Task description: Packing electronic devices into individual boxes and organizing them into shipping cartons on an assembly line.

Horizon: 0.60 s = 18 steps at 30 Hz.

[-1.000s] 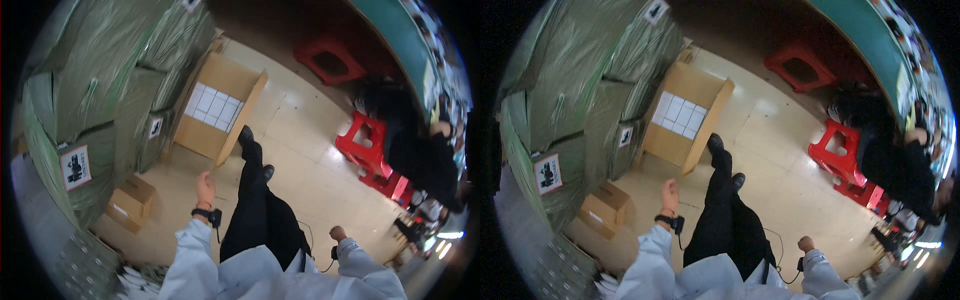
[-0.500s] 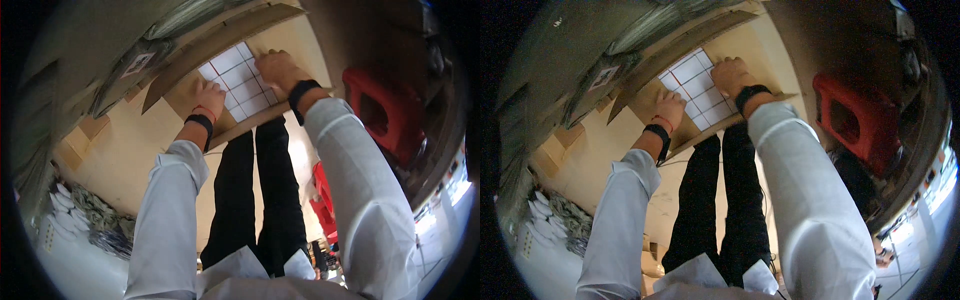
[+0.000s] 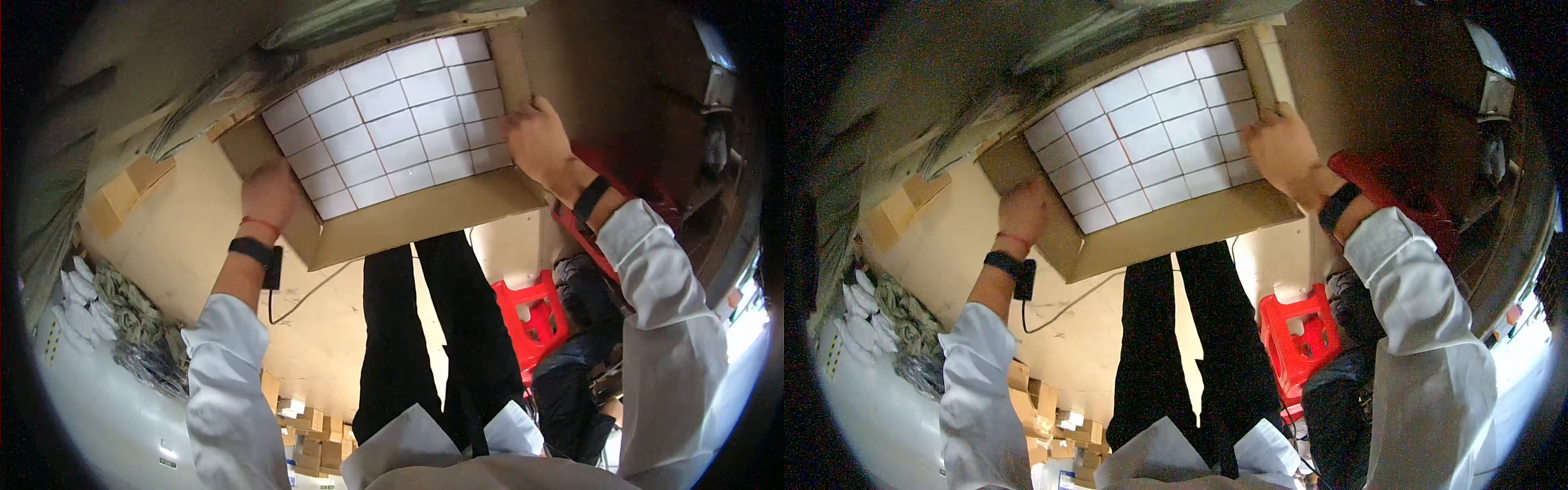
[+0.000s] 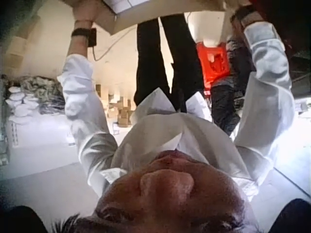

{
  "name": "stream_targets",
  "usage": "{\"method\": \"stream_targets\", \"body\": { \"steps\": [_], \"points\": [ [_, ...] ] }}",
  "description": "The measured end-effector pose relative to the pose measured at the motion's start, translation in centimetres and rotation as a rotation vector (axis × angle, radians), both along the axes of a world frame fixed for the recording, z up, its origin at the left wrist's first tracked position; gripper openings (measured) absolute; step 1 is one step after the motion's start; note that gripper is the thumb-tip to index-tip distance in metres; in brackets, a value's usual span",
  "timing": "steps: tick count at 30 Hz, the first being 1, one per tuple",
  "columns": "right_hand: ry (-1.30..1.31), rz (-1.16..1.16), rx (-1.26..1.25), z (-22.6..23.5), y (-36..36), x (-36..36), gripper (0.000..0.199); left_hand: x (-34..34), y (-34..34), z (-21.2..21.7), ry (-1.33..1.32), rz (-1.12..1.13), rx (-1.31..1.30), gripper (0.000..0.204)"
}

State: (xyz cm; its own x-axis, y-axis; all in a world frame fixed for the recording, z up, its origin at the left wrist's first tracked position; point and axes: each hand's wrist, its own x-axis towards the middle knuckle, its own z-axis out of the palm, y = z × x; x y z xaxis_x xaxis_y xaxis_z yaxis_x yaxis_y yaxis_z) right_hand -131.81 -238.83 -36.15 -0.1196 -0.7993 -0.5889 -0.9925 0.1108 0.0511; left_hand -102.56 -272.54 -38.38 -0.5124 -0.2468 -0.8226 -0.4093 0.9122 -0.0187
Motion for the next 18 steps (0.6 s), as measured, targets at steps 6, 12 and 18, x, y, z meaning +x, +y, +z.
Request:
{"method": "stream_targets", "body": {
  "steps": [6,12,18],
  "points": [
    [0.237,-0.489,-0.058,-0.4,0.6,-2.3,0.021,0.4,-6.8,-3.2,0.532,0.147,-0.244,0.076],
    [0.135,-0.546,-0.054,-0.2,0.9,-0.9,0.023,-5.2,-5.2,-6.2,0.402,0.404,-0.194,0.064],
    [-0.066,-0.707,-0.146,2.3,-1.5,4.8,0.024,-1.9,0.0,-4.9,0.646,0.388,-0.177,0.061]
  ]
}}
